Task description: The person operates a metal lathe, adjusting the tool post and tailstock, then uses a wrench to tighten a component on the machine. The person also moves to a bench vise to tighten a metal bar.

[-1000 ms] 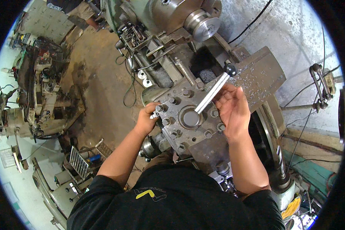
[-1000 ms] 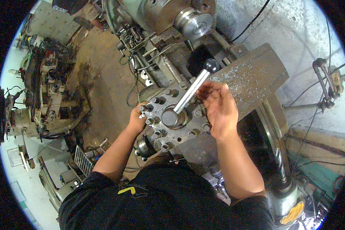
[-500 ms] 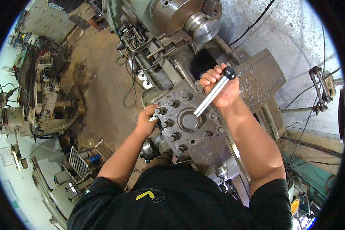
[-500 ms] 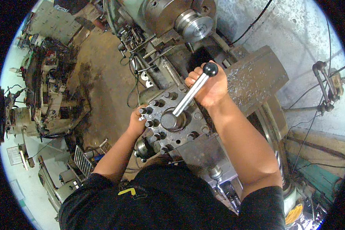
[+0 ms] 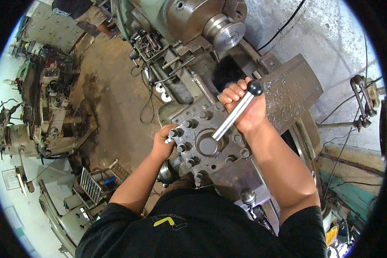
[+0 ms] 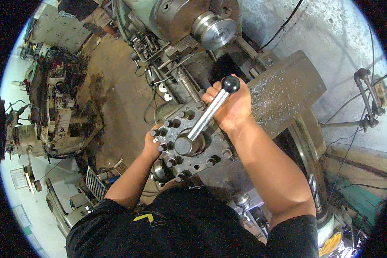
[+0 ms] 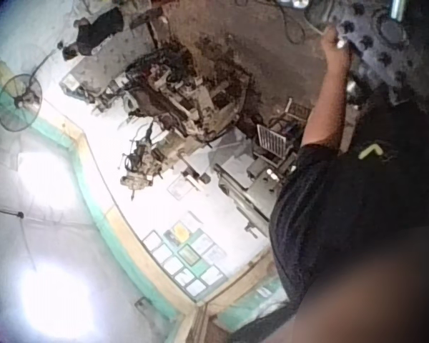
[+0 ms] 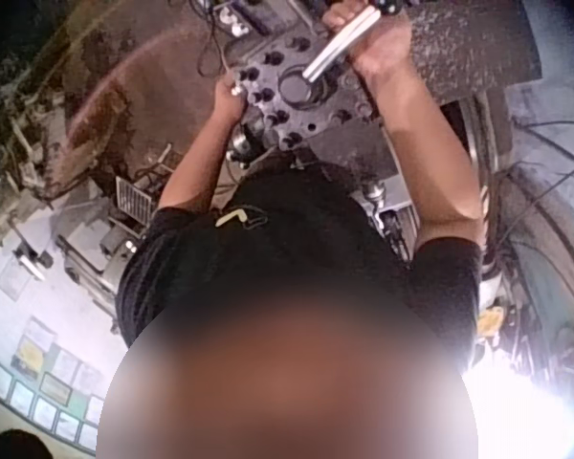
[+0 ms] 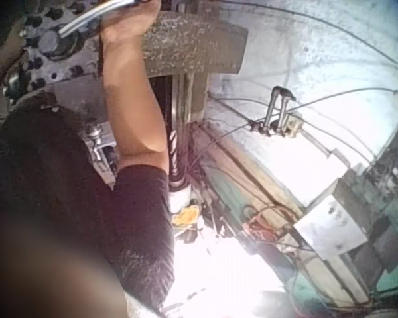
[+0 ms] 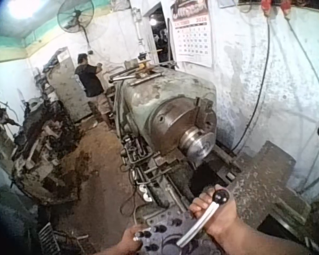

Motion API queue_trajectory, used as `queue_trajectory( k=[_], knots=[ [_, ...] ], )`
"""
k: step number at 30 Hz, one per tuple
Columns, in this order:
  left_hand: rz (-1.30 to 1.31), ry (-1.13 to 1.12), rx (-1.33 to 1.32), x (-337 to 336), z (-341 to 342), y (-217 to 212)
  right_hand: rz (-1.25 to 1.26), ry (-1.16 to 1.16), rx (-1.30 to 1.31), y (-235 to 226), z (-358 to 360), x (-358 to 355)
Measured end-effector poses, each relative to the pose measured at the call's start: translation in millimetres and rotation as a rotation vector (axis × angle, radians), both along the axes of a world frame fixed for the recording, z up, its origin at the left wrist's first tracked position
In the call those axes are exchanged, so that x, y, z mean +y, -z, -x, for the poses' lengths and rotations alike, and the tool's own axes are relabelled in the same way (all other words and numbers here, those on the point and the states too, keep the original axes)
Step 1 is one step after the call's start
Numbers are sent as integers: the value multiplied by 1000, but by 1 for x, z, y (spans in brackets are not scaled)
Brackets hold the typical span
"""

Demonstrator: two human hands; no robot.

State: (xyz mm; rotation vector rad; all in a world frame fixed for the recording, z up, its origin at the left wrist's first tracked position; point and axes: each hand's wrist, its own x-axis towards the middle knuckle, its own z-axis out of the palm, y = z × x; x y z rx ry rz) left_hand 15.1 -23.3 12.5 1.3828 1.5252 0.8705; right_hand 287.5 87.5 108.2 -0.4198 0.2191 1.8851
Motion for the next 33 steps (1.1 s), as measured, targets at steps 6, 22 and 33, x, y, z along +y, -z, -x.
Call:
queue_trajectory(
  k=[6, 22, 33],
  knots=[
    [-82, 65, 135, 4, 2, 1, -7, -23, 41, 2, 0, 1],
    [-174, 106, 48, 6, 0, -6, -49, -37, 35, 2, -2, 1],
    [-191, 90, 68, 5, 0, -1, -86, -53, 15, 2, 1, 2]
  ],
)
